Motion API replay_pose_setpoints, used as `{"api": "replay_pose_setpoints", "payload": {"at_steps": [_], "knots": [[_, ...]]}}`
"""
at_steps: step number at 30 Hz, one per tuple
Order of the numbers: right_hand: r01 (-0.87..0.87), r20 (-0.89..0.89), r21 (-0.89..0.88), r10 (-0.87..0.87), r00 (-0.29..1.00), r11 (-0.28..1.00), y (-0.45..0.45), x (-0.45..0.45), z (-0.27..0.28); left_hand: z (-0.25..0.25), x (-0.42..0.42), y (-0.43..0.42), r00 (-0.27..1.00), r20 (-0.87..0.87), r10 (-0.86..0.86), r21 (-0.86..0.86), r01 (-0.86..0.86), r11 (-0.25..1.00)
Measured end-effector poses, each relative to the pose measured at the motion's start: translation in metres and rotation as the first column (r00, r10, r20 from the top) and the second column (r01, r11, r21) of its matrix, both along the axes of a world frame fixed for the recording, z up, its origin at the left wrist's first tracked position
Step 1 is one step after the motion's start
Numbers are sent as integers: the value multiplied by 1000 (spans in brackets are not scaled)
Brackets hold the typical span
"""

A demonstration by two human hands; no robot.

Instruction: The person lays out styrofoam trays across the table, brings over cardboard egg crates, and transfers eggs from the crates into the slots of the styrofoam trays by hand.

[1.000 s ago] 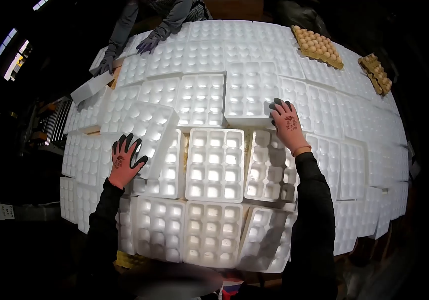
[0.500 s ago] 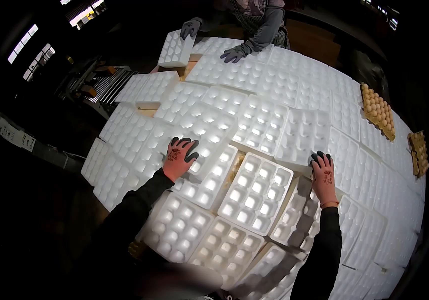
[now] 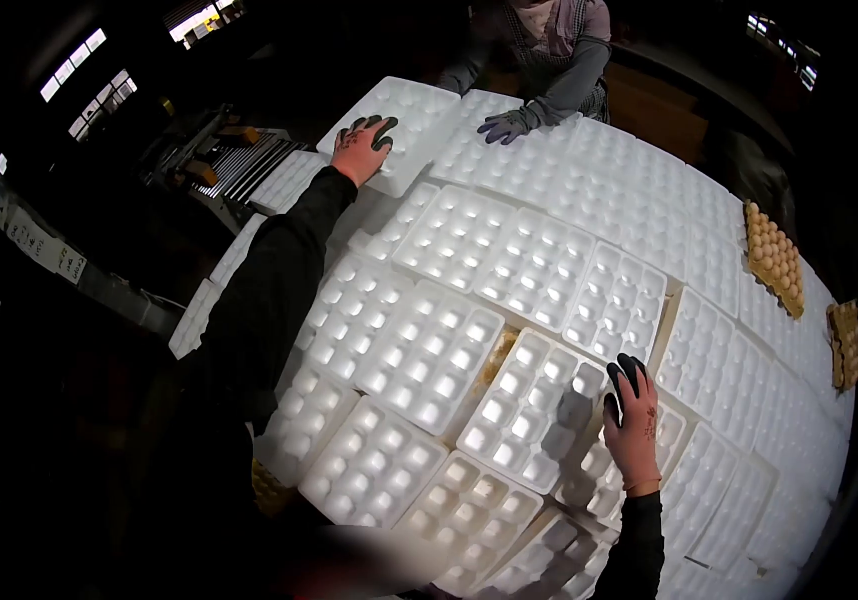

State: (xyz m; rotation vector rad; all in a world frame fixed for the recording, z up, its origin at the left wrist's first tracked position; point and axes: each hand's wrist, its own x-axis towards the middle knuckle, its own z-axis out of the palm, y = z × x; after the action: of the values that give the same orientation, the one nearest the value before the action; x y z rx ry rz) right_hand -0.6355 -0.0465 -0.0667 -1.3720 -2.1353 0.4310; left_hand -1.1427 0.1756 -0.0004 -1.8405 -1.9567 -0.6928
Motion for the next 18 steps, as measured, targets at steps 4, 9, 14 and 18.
{"api": "replay_pose_setpoints", "payload": {"at_steps": [4,9,14,18], "knots": [[70,37,-50,-68,997,996,-63,-13,28,21,0,-56,943,-39,-331,176,333,926],[434,-67,10,-433,899,901,-158,61,4,-68,-141,-236,954,28,297,-295,-276,915],[894,-278,-278,-920,275,351,-324,71,-13,-144,-339,-399,650,-78,756,-483,-688,542],[838,-206,-331,-900,385,434,-500,20,-120,-217,-417,-413,605,177,776,-503,-622,600]]}}
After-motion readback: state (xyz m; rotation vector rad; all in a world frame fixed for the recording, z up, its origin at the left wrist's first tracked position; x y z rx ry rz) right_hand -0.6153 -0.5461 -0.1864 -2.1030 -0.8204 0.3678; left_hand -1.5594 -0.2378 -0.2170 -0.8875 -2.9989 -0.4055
